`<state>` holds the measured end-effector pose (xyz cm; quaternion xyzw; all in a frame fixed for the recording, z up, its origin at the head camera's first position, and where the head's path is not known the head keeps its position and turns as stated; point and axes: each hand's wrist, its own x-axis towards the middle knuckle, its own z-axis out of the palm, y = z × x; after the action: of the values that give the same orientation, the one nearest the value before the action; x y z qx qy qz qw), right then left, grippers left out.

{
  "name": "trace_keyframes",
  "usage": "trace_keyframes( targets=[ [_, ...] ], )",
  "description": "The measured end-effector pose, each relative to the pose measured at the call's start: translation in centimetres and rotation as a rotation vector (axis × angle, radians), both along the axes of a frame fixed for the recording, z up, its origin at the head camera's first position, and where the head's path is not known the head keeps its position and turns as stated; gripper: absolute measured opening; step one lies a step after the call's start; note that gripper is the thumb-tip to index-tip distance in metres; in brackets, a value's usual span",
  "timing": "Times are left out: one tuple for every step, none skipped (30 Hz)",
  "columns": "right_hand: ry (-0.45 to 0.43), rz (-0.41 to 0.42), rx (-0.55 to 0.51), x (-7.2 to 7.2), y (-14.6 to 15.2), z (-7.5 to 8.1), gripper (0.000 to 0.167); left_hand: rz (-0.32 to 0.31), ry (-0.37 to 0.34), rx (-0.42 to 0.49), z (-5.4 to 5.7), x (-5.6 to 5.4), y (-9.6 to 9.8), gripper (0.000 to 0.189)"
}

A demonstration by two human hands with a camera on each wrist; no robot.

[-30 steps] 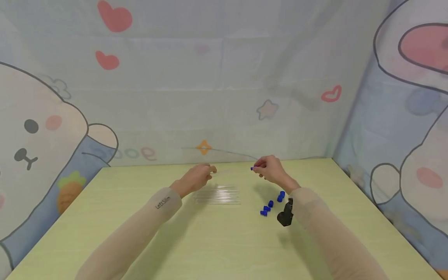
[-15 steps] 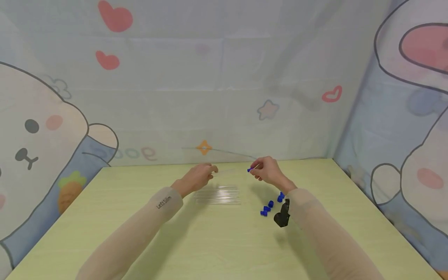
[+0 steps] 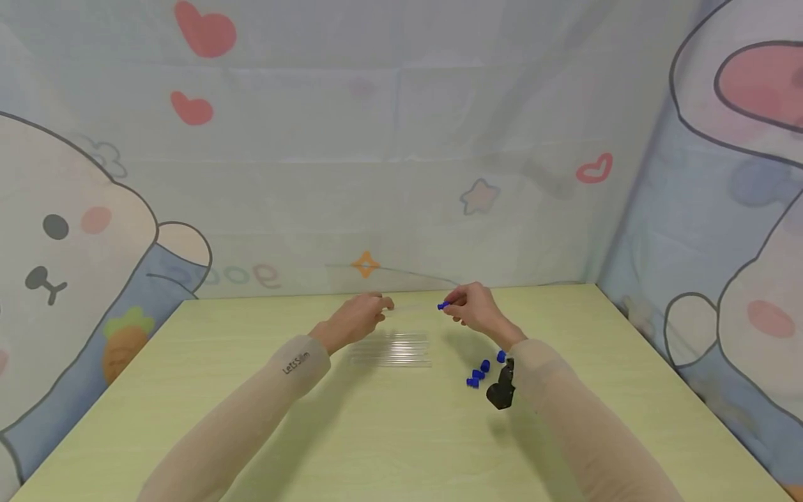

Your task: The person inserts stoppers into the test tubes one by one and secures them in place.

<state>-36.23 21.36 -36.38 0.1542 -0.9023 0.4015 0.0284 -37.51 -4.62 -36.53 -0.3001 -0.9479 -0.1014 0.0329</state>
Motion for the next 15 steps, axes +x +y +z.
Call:
trace_keyframes(
  targets=[
    [-0.001,-0.001,-0.001,0.0,-0.09,0.0,0.022,0.0,0.002,-0.005,0.0,0.0,0.03,0.034],
    [0.003,0.005,0.0,0.03,-0.17,0.02,0.023,-0.001,0.004,-0.006,0.02,0.02,0.07,0.034],
    [0.004,0.005,-0.001,0.02,-0.27,0.02,0.023,-0.003,0.005,-0.008,0.04,0.03,0.12,0.034],
    [0.008,0.009,0.001,0.01,-0.35,0.02,0.023,-0.005,0.009,-0.013,0.03,0.03,0.16,0.034],
    [0.011,0.012,0.0,-0.01,-0.44,0.01,0.023,-0.006,0.01,-0.014,0.03,0.05,0.2,0.034],
    [0.014,0.014,0.0,-0.03,-0.5,0.0,0.023,-0.006,0.007,-0.016,0.04,0.07,0.24,0.034],
    [0.015,0.014,0.0,-0.02,-0.57,-0.02,0.023,-0.005,0.006,-0.018,0.04,0.09,0.28,0.034],
    [0.014,0.014,-0.001,0.0,-0.63,-0.03,0.023,-0.003,0.003,-0.02,0.04,0.1,0.32,0.034],
    [0.011,0.013,-0.003,0.01,-0.7,-0.05,0.023,-0.002,0.001,-0.022,0.03,0.11,0.35,0.034],
    [0.01,0.014,-0.003,0.01,-0.75,-0.08,0.023,0.0,0.001,-0.024,0.01,0.13,0.37,0.035],
    [0.008,0.011,-0.003,0.02,-0.81,-0.11,0.022,0.002,-0.004,-0.022,0.04,0.15,0.39,0.035],
    [0.006,0.009,-0.002,0.02,-0.87,-0.14,0.022,0.003,-0.005,-0.024,0.05,0.15,0.41,0.035],
    [0.002,0.004,-0.001,0.01,-0.94,-0.16,0.022,0.004,-0.006,-0.025,0.05,0.15,0.42,0.035],
    [0.001,0.003,0.002,0.0,-0.99,-0.18,0.022,0.004,-0.007,-0.022,0.07,0.17,0.42,0.035],
    [0.001,0.002,0.003,-0.02,-1.03,-0.2,0.022,0.003,-0.008,-0.018,0.09,0.17,0.42,0.035]
  ],
)
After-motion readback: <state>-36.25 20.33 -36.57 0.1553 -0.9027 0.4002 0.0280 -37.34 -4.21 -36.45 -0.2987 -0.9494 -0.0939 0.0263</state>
